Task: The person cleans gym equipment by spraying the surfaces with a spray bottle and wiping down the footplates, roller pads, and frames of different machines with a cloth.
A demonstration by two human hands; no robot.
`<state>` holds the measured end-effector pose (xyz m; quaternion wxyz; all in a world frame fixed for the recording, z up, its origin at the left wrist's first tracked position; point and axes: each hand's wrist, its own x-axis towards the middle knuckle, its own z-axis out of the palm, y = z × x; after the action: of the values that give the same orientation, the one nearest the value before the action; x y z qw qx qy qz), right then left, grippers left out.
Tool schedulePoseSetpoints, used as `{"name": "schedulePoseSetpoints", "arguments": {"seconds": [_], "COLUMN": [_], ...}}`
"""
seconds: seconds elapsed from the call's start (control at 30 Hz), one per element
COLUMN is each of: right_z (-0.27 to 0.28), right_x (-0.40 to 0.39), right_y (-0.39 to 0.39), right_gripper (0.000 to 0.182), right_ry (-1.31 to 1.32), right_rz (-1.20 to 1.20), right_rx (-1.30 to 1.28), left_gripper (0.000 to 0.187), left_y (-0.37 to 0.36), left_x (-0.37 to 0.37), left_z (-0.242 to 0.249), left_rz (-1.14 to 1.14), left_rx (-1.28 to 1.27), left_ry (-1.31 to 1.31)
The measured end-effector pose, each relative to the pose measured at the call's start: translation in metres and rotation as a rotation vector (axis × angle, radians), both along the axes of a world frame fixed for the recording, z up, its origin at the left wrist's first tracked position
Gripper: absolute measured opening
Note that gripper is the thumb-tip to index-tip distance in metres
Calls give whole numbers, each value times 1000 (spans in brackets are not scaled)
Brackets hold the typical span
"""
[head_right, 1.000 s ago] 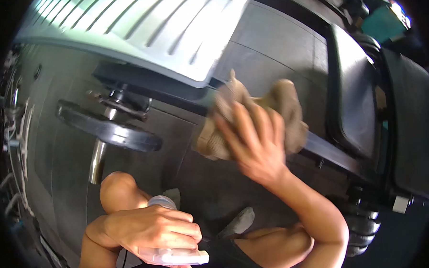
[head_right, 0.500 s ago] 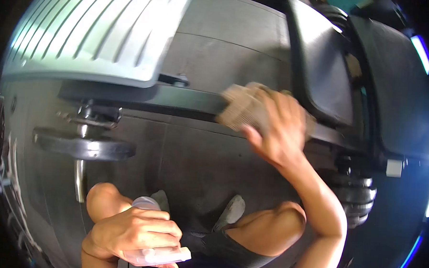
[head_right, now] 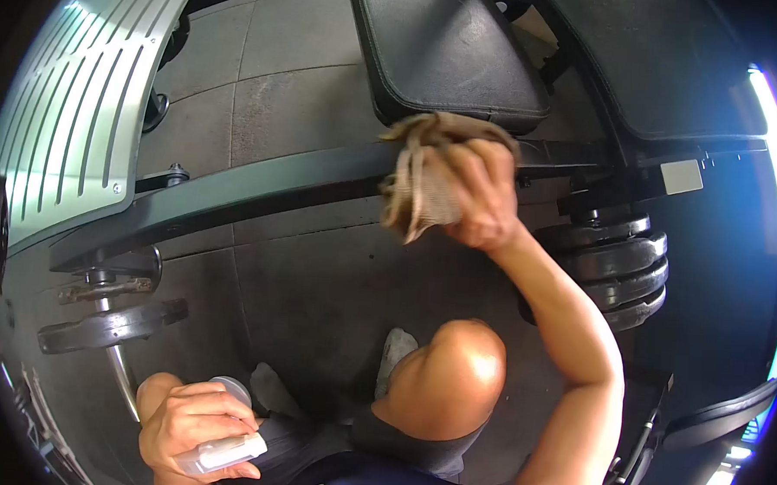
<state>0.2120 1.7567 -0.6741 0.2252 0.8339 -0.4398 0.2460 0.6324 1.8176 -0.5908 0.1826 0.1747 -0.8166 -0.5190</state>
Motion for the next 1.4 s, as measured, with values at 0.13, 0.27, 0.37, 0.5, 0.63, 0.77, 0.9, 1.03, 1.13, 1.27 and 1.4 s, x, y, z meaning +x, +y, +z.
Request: {"name": "schedulePoseSetpoints", "arguments": {"seconds": [0.13,0.27,0.37,0.5,0.63,0.77,0.9,1.03,1.13,1.27,1.4], "right_z": [-3,18,14,7,14,36,86,93,93,41,25], "right_x": [33,147,129,7,-86,-88,-6,58,0,-69,11], "right_y": [-11,-43,-46,4,59,106,118,110,77,20,6], "right_gripper": [57,46,44,57,41,53,63,49,36,44,43], "right_ry": [-66,-30,-4,-80,-44,-1603,-2168,-1753,-1071,141,-201], "right_rz": [28,223,274,-25,-694,-652,-316,-492,-515,-1104,-531], "right_rx": [-64,166,74,16,55,310,456,518,166,49,-63], "left_gripper": [46,37,38,38,45,47,49,43,39,41,49], "left_y": [1,0,-1,-2,3,2,1,1,6,9,5], "left_x": [-6,-27,-31,-26,-23,-26,-32,-39,-37,-33,-37], "left_z": [-8,-6,-6,-3,-13,-9,-7,-2,-1,-5,-12], "left_rz": [-25,6,43,69,183,256,267,188,203,176,150], "left_rx": [14,24,-5,-24,-43,-9,-35,-79,-60,-50,-45], "left_ry": [29,-35,-35,-39,-13,-1,12,91,120,105,65]}}
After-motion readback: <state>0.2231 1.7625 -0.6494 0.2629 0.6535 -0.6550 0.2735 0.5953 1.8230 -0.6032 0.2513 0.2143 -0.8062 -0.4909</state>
